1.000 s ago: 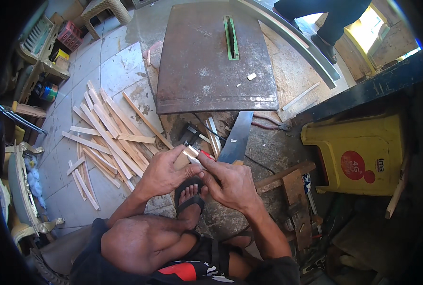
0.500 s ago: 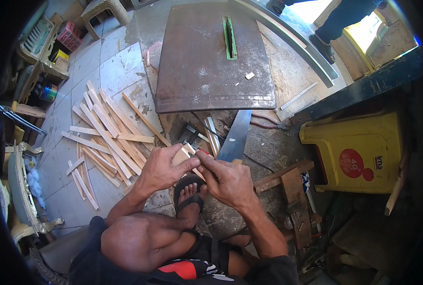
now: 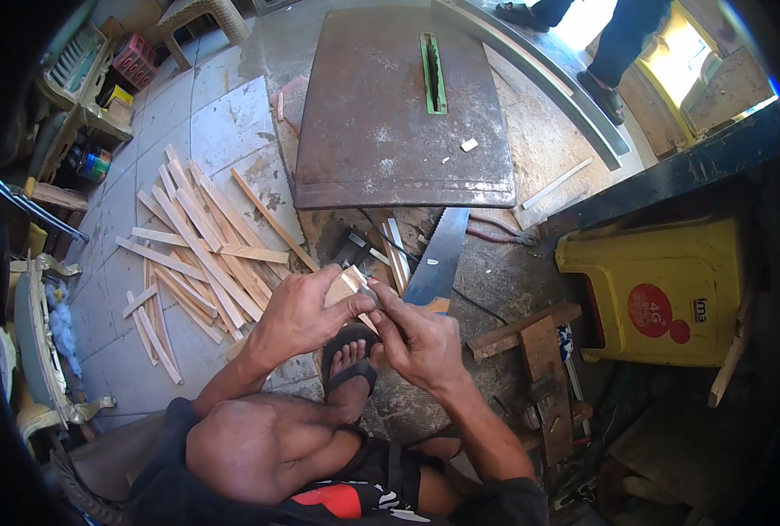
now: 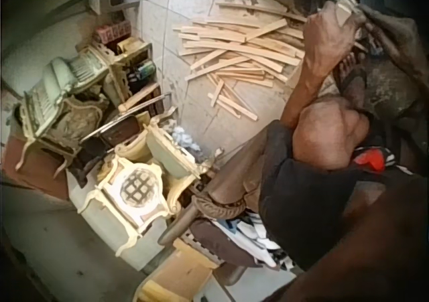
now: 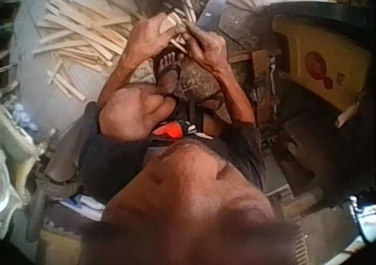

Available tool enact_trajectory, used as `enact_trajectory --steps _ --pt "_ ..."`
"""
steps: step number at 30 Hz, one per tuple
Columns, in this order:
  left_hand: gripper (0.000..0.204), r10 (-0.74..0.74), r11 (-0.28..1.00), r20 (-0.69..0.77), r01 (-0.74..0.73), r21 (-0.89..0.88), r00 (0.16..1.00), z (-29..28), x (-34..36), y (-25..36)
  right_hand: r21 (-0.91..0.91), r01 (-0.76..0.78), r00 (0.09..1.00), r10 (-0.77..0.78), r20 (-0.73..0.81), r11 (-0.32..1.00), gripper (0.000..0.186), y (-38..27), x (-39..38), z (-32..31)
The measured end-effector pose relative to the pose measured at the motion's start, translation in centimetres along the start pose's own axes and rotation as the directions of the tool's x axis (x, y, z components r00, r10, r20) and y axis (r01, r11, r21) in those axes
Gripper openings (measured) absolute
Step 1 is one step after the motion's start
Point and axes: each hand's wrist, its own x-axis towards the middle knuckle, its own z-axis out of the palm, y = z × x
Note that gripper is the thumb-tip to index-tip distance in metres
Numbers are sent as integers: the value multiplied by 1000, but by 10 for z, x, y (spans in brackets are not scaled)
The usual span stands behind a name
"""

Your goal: The person cuts a small wooden slat with a hand saw, then uses a utility knife to shave edges, and finally stacks multiple slats together.

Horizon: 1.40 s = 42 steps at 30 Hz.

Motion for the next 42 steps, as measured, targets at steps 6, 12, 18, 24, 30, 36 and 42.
enact_trajectory --steps 6,12,18,24,30,36,42 --pt "61 64 993 77 -71 91 995 -1 1 0 -50 80 982 -70 173 996 34 1 12 -28" --pt "58 17 995 37 -20 98 999 3 1 -3 -153 17 997 -4 80 988 35 -6 3 -11" --pt "55 -49 991 38 44 128 998 2 -2 2 -24 -73 996 71 -51 997 34 -2 -7 11" --pt "60 -4 986 207 -31 166 978 -12 4 11 -122 57 963 -23 269 991 33 1 12 -34" --pt "58 -25 979 234 -23 203 972 -9 5 12 -196 92 941 -20 339 976 34 -3 21 -45" --pt "60 -62 992 176 40 123 982 -5 5 9 -58 -80 996 82 29 995 38 6 -6 -3" --pt "53 -68 982 277 15 187 959 -15 7 6 -91 -15 965 38 260 996 38 -4 6 -25"
